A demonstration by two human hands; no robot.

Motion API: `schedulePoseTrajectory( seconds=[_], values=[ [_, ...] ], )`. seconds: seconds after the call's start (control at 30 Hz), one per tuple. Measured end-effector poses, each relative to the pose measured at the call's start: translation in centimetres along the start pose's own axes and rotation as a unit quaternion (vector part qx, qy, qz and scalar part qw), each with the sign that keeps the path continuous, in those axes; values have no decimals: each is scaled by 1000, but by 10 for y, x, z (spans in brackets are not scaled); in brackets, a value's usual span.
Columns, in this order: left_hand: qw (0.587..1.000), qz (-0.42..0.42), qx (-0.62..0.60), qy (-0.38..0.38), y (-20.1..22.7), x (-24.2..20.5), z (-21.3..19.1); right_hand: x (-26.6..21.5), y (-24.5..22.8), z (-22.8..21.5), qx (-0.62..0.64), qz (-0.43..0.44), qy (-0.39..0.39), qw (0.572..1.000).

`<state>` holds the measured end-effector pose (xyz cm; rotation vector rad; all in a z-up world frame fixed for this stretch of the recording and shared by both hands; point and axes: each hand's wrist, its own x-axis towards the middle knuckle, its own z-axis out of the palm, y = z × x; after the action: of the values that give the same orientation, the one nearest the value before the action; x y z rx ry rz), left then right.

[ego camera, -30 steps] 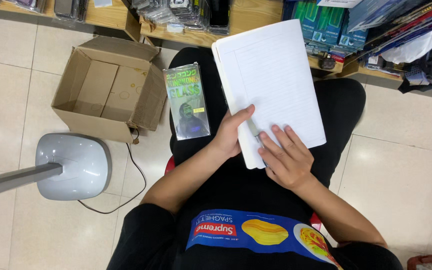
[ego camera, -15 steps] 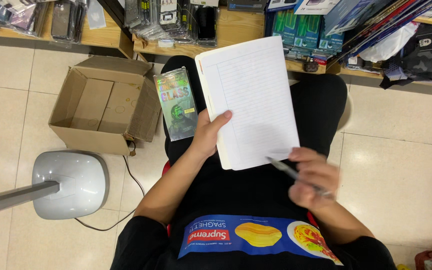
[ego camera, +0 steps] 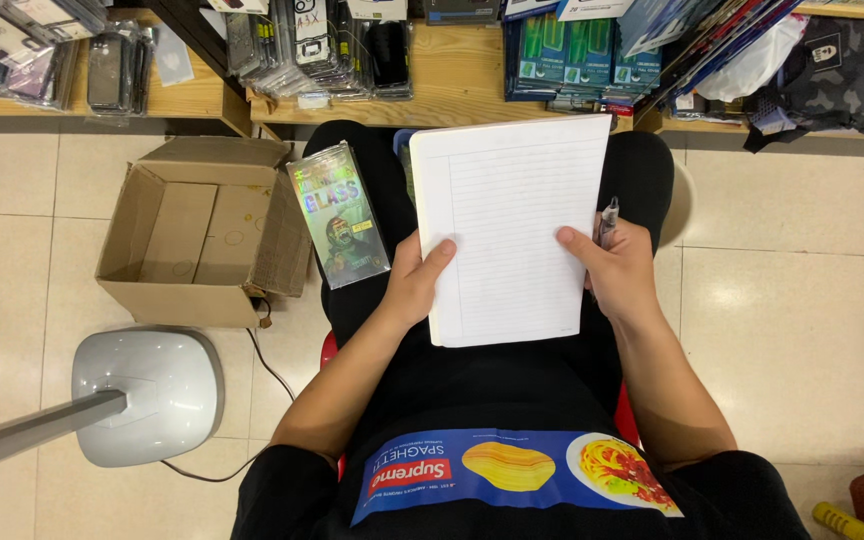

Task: The person cleans and organizes phone screen protectors and boxes. They wipe the boxes with a cloth, write on a notepad, and sort the items into a basket and a cardboard box.

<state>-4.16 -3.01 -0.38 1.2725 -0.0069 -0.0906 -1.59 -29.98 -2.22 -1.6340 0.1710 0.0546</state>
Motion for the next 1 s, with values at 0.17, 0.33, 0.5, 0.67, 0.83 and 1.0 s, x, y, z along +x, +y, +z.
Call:
schedulePoseTrajectory(
  seconds=[0.17, 0.33, 0.5, 0.67, 0.83, 1.0],
  values=[
    [996, 58, 67, -5, 30, 0, 8, -12, -5, -1, -73, 15, 44, 996],
    [995, 49, 88, 10, 14, -2, 5, -26, -44, 6, -83, -32, 27, 996],
    [996, 6, 90, 11, 11, -17, 6, -20, -63, -23, 58, -158, 50, 984],
    [996, -5, 90, -16, 0, -21, 3, -28, -137, -1, 157, -152, -138, 966],
    [998, 28, 47, -22, 3, -24, 6, -13, -146, 24, 343, -141, -258, 892],
    [1000, 17, 5, -15, -1, -25, 3, 0, -139, 50, 344, -164, -142, 914]
  ],
)
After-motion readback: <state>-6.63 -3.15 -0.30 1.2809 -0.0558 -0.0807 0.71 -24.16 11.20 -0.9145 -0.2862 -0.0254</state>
